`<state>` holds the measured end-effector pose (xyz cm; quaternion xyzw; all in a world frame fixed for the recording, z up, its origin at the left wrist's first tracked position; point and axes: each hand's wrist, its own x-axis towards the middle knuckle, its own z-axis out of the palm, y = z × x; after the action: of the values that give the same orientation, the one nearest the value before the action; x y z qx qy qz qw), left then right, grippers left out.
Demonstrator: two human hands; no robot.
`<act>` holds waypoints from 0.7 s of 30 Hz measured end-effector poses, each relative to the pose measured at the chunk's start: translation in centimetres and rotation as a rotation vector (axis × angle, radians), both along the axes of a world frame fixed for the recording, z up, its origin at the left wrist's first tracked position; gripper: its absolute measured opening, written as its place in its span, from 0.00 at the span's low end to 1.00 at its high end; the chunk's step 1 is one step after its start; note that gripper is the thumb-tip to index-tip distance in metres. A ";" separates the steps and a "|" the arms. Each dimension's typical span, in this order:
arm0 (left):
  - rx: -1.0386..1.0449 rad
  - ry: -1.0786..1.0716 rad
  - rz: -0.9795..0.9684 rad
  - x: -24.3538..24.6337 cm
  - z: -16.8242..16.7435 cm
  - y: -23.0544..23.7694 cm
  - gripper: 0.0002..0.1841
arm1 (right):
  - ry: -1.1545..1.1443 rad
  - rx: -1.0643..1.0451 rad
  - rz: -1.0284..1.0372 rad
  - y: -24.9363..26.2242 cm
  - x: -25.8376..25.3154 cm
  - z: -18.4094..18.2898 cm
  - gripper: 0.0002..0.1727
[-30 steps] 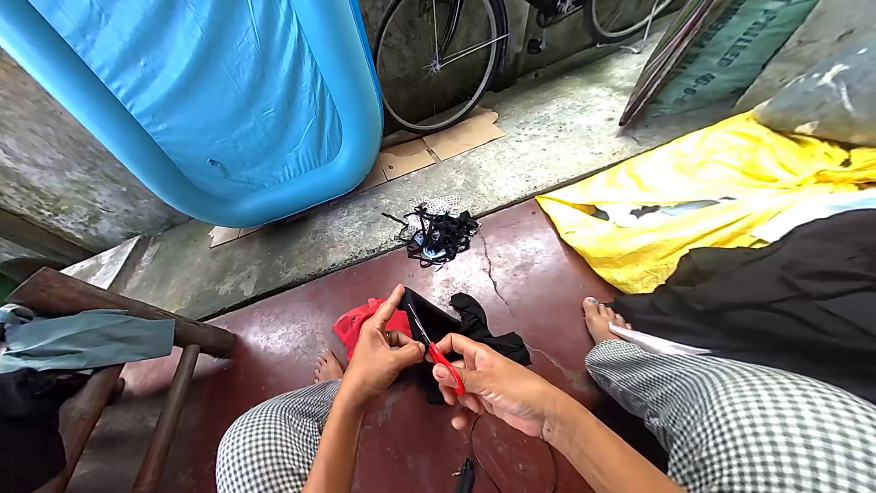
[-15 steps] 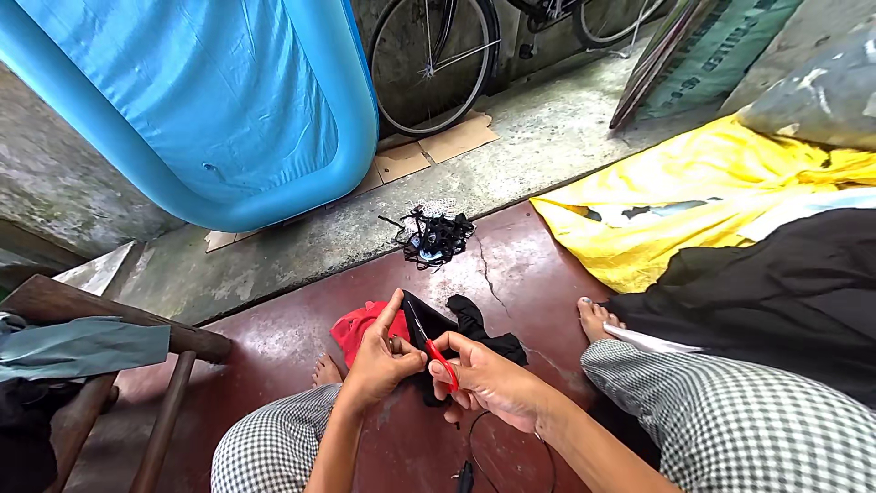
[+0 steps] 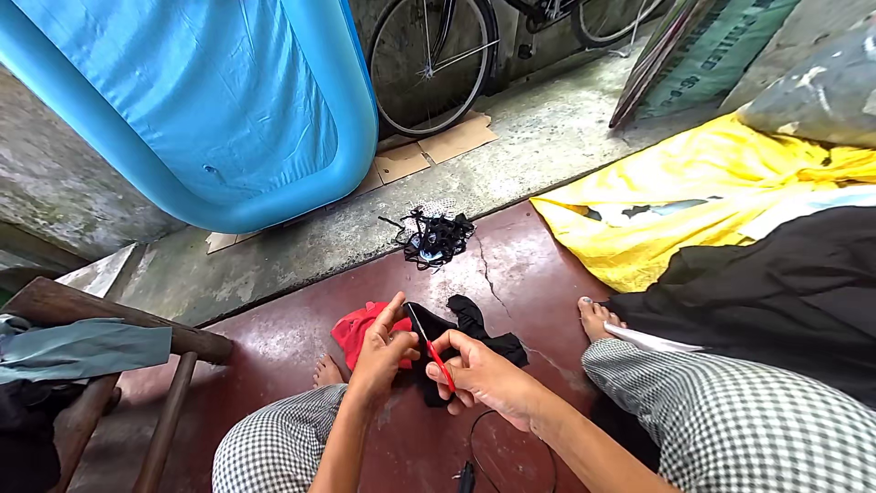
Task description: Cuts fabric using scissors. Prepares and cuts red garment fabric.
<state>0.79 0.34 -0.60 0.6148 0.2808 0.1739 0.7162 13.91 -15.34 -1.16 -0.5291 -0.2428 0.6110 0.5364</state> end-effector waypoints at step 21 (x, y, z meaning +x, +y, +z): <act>-0.002 0.028 0.084 0.2 0.4 1.3 0.47 | -0.286 -0.087 0.142 -1.2 0.6 0.3 0.21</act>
<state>0.98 1.61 -0.21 0.6042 0.3164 0.1949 0.7049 14.49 -16.52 -0.90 -0.6149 -0.3271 0.5757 0.4283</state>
